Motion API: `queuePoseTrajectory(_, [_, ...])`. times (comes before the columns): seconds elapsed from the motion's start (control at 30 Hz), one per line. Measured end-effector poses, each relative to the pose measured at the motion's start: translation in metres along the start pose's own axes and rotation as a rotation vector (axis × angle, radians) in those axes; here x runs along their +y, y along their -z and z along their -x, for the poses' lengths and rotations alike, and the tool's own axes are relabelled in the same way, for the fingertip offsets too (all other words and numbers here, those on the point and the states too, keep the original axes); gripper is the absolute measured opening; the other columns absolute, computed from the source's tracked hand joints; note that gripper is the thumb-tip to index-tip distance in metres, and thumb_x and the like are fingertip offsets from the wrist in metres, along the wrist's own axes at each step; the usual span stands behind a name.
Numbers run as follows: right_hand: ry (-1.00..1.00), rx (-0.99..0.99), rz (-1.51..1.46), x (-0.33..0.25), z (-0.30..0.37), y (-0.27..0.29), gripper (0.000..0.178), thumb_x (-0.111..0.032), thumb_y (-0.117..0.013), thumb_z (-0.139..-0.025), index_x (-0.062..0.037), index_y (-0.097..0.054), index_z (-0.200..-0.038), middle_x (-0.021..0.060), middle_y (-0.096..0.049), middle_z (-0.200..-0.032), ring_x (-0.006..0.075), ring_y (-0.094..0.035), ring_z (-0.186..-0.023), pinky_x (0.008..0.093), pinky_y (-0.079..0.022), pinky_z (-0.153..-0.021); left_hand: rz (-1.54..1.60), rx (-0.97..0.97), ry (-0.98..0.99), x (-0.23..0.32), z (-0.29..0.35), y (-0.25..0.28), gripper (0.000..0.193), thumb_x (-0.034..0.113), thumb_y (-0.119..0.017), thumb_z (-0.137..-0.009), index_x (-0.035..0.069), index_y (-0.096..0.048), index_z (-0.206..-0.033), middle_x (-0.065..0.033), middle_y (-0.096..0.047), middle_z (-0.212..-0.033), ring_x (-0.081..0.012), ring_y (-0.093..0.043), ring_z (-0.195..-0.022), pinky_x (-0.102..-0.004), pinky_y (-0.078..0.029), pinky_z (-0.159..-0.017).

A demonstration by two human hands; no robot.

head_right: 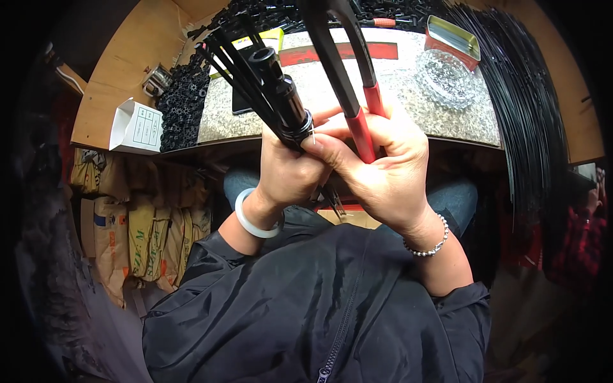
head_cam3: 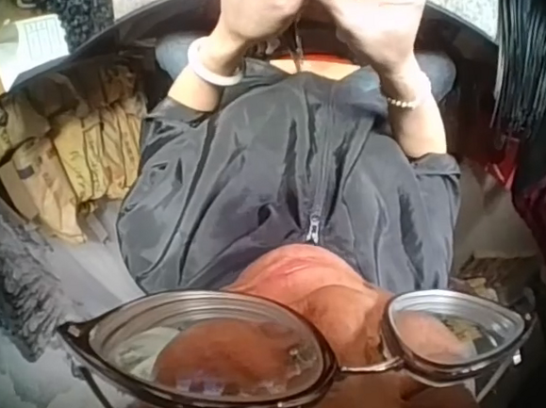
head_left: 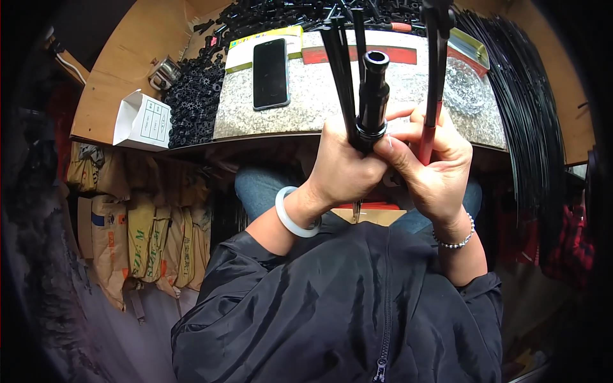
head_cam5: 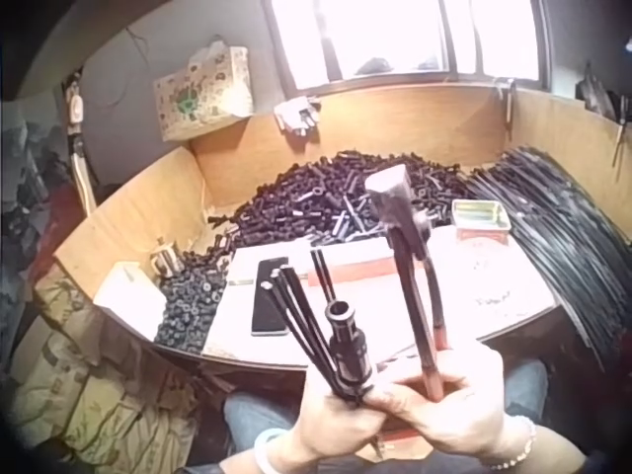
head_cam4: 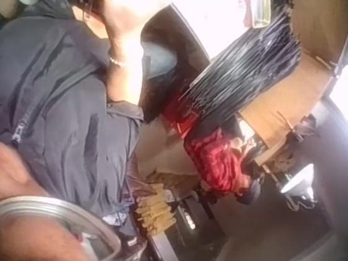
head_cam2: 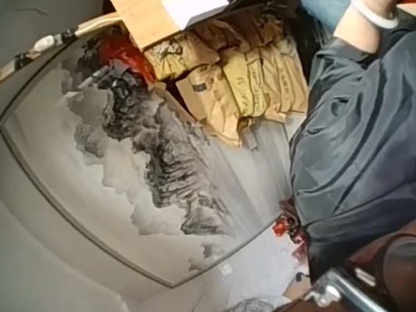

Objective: Assembling umbrella ribs by inserting them into a hub and securing them with wire using pliers.

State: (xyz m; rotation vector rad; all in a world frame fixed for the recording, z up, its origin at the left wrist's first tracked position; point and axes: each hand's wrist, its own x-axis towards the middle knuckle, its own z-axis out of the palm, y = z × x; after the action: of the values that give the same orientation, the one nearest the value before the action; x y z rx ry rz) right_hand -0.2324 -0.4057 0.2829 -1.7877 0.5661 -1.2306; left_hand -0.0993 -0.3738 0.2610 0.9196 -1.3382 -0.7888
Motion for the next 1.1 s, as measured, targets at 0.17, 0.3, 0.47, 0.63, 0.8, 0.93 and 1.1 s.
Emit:
queuePoseTrajectory(0.17, [0.050, 0.126, 0.188, -0.012, 0.001, -0.001, 0.033, -0.008, -0.080, -0.068, 0.0004, -0.068, -0.098, 0.0006, -0.050, -0.082, 0.0105, -0.043, -0.071, 0.0235, -0.039, -0.066, -0.124, -0.035, -0.027, -0.002, 0.000, 0.005, 0.026, 0.003, -0.057, -0.080, -0.005, -0.061, -0.105, -0.0076, -0.066, -0.077, -0.0072, -0.057, -0.063, -0.0262, -0.048, -0.055])
queuePoseTrajectory(0.3, [0.190, 0.034, 0.278, -0.012, -0.004, 0.006, 0.017, -0.006, -0.076, -0.073, -0.0017, -0.070, -0.088, 0.0031, -0.049, -0.079, 0.0117, -0.045, -0.074, 0.0252, -0.040, -0.069, -0.001, 0.106, 0.014, 0.001, 0.000, -0.002, 0.028, -0.001, -0.057, -0.080, -0.005, -0.062, -0.108, -0.0077, -0.065, -0.073, -0.0065, -0.057, -0.063, -0.0242, -0.048, -0.057])
queuePoseTrajectory(0.47, [0.128, -0.104, 0.608, -0.017, 0.007, 0.049, 0.021, -0.001, -0.073, -0.070, 0.0011, -0.065, -0.090, 0.0104, -0.052, -0.084, 0.0201, -0.055, -0.071, 0.0287, -0.045, -0.062, -0.032, 0.282, 0.117, 0.004, -0.004, 0.028, 0.022, 0.001, -0.053, -0.089, -0.006, -0.062, -0.108, 0.0043, -0.046, -0.047, -0.0020, -0.038, -0.035, -0.0187, -0.029, -0.034])
queuePoseTrajectory(0.63, [0.264, -0.208, 1.017, -0.040, 0.010, 0.059, 0.029, -0.005, -0.076, -0.065, -0.0044, -0.067, -0.093, 0.0085, -0.054, -0.085, 0.0215, -0.057, -0.069, 0.0306, -0.048, -0.058, -0.030, 0.293, 0.127, 0.001, -0.006, 0.028, 0.021, 0.001, -0.055, -0.088, -0.006, -0.063, -0.106, 0.0044, -0.048, -0.049, -0.0014, -0.040, -0.036, -0.0177, -0.028, -0.035])
queuePoseTrajectory(0.8, [0.423, -0.238, 1.160, -0.045, 0.004, 0.060, 0.026, -0.012, -0.077, -0.065, -0.0042, -0.066, -0.087, 0.0089, -0.054, -0.086, 0.0208, -0.057, -0.070, 0.0295, -0.047, -0.057, -0.033, 0.267, 0.164, 0.004, -0.007, 0.023, 0.022, 0.003, -0.054, -0.089, -0.006, -0.062, -0.108, 0.0054, -0.047, -0.049, -0.0003, -0.040, -0.038, -0.0176, -0.028, -0.035])
queuePoseTrajectory(0.93, [0.514, -0.253, 1.231, -0.046, 0.005, 0.058, 0.022, -0.015, -0.075, -0.069, -0.0006, -0.062, -0.079, 0.0112, -0.056, -0.088, 0.0232, -0.057, -0.071, 0.0301, -0.046, -0.057, -0.030, 0.208, 0.145, -0.003, -0.004, 0.025, 0.024, 0.003, -0.052, -0.091, -0.007, -0.061, -0.111, 0.0056, -0.046, -0.049, -0.0001, -0.040, -0.039, -0.0173, -0.028, -0.036])
queuePoseTrajectory(1.1, [0.426, -0.386, 1.153, -0.047, 0.008, 0.063, 0.026, -0.018, -0.068, -0.077, 0.0025, -0.053, -0.070, 0.0151, -0.057, -0.083, 0.0280, -0.057, -0.065, 0.0349, -0.045, -0.055, 0.010, 0.170, 0.162, 0.002, -0.001, 0.026, 0.025, 0.000, -0.049, -0.090, -0.008, -0.060, -0.111, 0.0058, -0.046, -0.049, 0.0003, -0.039, -0.038, -0.0171, -0.028, -0.036])
